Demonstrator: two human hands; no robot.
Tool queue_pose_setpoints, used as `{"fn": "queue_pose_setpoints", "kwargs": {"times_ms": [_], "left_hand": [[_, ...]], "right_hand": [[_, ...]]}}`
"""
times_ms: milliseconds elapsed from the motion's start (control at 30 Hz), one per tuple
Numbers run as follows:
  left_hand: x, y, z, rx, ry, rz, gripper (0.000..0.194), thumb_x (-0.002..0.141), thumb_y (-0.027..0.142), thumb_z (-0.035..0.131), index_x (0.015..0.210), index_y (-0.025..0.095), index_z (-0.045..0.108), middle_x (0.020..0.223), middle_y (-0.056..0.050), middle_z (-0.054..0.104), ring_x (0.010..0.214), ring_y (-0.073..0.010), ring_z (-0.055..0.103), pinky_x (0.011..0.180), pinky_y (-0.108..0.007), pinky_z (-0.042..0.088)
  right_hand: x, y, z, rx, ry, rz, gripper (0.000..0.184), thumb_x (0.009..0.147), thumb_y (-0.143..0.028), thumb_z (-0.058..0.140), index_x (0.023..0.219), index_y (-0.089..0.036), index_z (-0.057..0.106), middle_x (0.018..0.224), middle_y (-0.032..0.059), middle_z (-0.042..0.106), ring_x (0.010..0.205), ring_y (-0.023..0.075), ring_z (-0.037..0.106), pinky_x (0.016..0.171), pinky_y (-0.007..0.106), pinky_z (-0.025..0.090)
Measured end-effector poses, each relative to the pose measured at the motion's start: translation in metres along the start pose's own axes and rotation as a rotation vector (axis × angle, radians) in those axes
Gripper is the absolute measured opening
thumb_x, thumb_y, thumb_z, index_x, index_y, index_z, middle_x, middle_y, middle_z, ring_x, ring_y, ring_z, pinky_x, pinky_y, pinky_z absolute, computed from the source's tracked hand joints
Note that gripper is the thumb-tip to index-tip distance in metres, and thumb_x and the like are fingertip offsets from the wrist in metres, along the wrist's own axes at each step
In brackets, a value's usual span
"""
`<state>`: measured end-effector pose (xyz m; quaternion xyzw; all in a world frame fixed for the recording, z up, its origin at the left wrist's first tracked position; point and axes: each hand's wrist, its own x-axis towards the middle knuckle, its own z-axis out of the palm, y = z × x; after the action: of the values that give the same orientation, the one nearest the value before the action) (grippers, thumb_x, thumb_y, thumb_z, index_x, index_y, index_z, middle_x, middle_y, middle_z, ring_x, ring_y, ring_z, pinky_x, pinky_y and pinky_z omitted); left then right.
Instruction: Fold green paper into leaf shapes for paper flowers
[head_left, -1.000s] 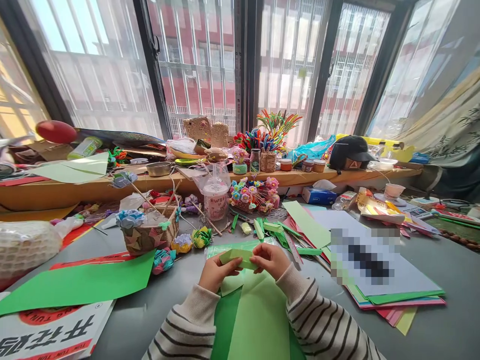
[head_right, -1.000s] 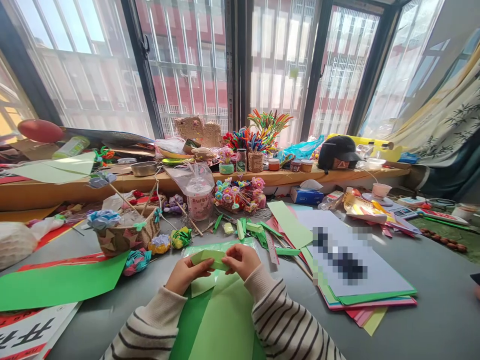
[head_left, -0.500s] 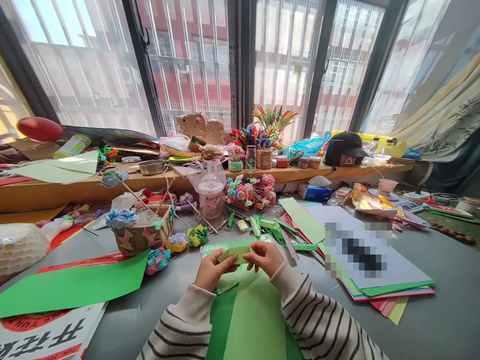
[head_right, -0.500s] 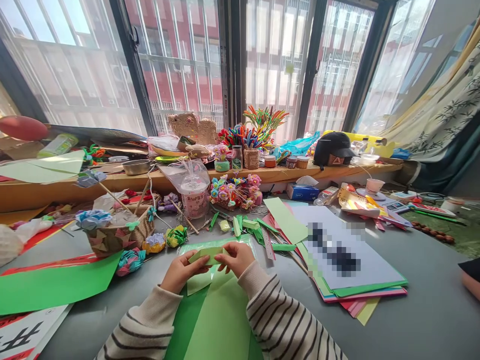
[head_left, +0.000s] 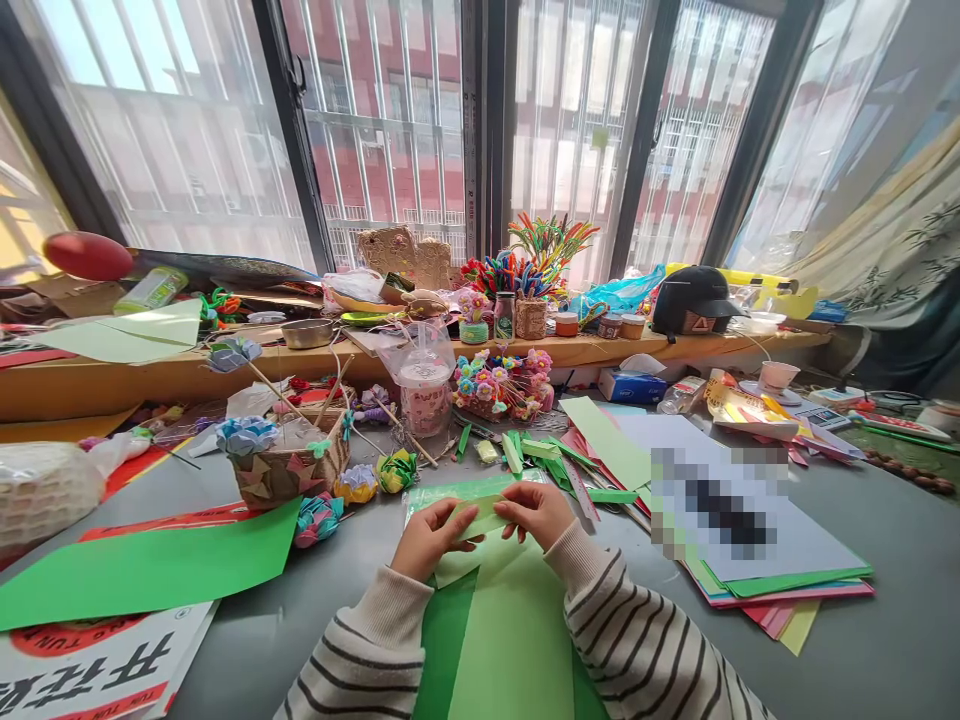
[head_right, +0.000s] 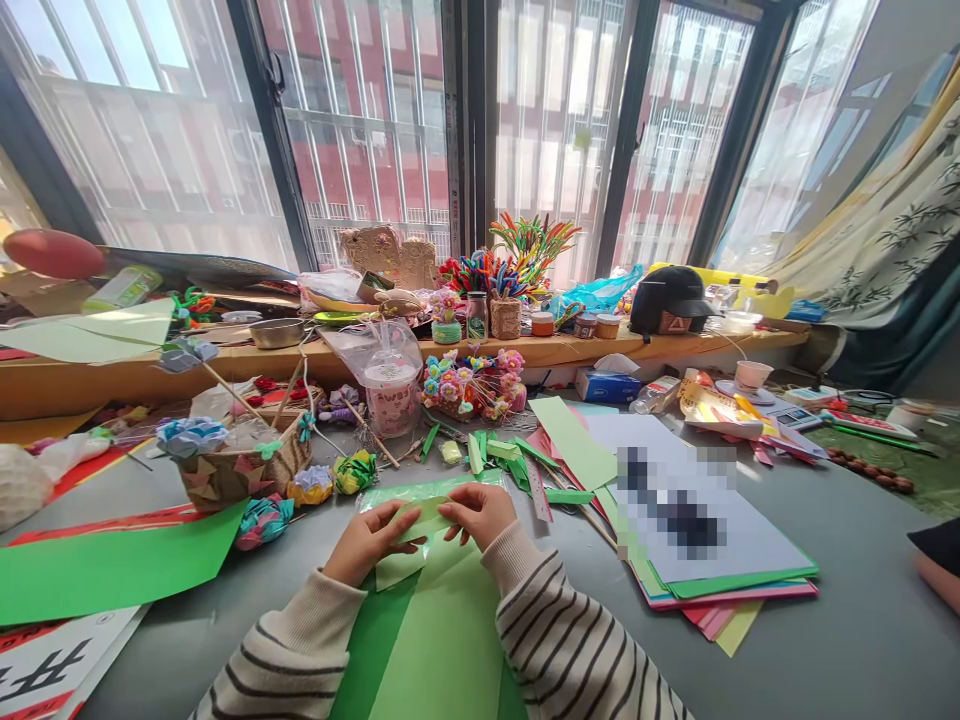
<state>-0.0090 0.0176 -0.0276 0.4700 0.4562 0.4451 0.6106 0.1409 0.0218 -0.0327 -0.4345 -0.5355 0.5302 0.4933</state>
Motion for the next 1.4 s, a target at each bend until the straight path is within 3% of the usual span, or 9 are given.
{"fn": "queue_pose_setpoints", "kwargs": {"times_ms": [167, 400, 700, 900, 1167, 1400], "left_hand": [[0.0023, 0.0001, -0.003, -0.071, 0.002, -0.059, 0.032, 0.044, 0.032, 0.069, 0.067, 0.011, 0.059, 0.059, -0.001, 0.063, 0.054, -0.0172, 0.061, 0.051, -0.023, 0.049], [0.0037, -0.0022, -0.0049, -0.111, 0.037, -0.056, 0.031, 0.044, 0.028, 0.07, 0.068, 0.013, 0.06, 0.062, 0.001, 0.064, 0.053, -0.0163, 0.062, 0.049, -0.021, 0.05], [0.0017, 0.0018, 0.0021, -0.058, 0.063, -0.145, 0.023, 0.066, 0.031, 0.054, 0.074, 0.009, 0.055, 0.053, -0.007, 0.064, 0.046, -0.0143, 0.06, 0.042, -0.019, 0.048], [0.0007, 0.0015, -0.0013, -0.109, 0.041, -0.136, 0.015, 0.061, 0.025, 0.06, 0.068, 0.012, 0.057, 0.056, -0.003, 0.063, 0.052, -0.0142, 0.061, 0.048, -0.019, 0.049], [0.0033, -0.0045, -0.0038, -0.054, -0.019, -0.018, 0.031, 0.05, 0.033, 0.066, 0.072, 0.013, 0.058, 0.063, -0.003, 0.064, 0.06, -0.0168, 0.061, 0.058, -0.025, 0.048], [0.0026, -0.0047, -0.0028, -0.032, -0.025, 0.011, 0.036, 0.046, 0.033, 0.067, 0.074, 0.012, 0.06, 0.064, -0.004, 0.064, 0.064, -0.0192, 0.061, 0.064, -0.03, 0.048]], "right_hand": [[0.0009, 0.0013, -0.0017, 0.05, 0.027, 0.003, 0.027, 0.048, -0.033, 0.064, 0.057, -0.011, 0.051, 0.045, -0.0033, 0.051, 0.035, 0.01, 0.052, 0.027, 0.015, 0.032], [0.0029, 0.0025, -0.0039, 0.146, -0.07, 0.015, 0.03, 0.05, -0.031, 0.064, 0.071, -0.01, 0.059, 0.047, -0.0008, 0.056, 0.036, 0.0087, 0.053, 0.031, 0.015, 0.037], [0.0035, 0.0074, -0.0028, 0.111, -0.087, -0.037, 0.025, 0.053, -0.031, 0.063, 0.069, -0.012, 0.063, 0.045, -0.0012, 0.055, 0.04, 0.0097, 0.055, 0.036, 0.017, 0.042], [0.0039, 0.0067, -0.0037, 0.089, -0.117, -0.022, 0.026, 0.052, -0.032, 0.063, 0.068, -0.011, 0.063, 0.047, -0.0006, 0.055, 0.043, 0.0109, 0.056, 0.038, 0.018, 0.042], [0.0017, 0.0024, -0.0026, 0.033, -0.032, 0.008, 0.033, 0.056, -0.04, 0.058, 0.069, -0.01, 0.058, 0.055, 0.0018, 0.057, 0.043, 0.0107, 0.055, 0.035, 0.018, 0.039], [0.0023, 0.0062, -0.0029, -0.017, -0.044, -0.011, 0.032, 0.055, -0.037, 0.059, 0.071, -0.01, 0.058, 0.052, 0.0003, 0.055, 0.045, 0.0115, 0.055, 0.037, 0.019, 0.04]]}}
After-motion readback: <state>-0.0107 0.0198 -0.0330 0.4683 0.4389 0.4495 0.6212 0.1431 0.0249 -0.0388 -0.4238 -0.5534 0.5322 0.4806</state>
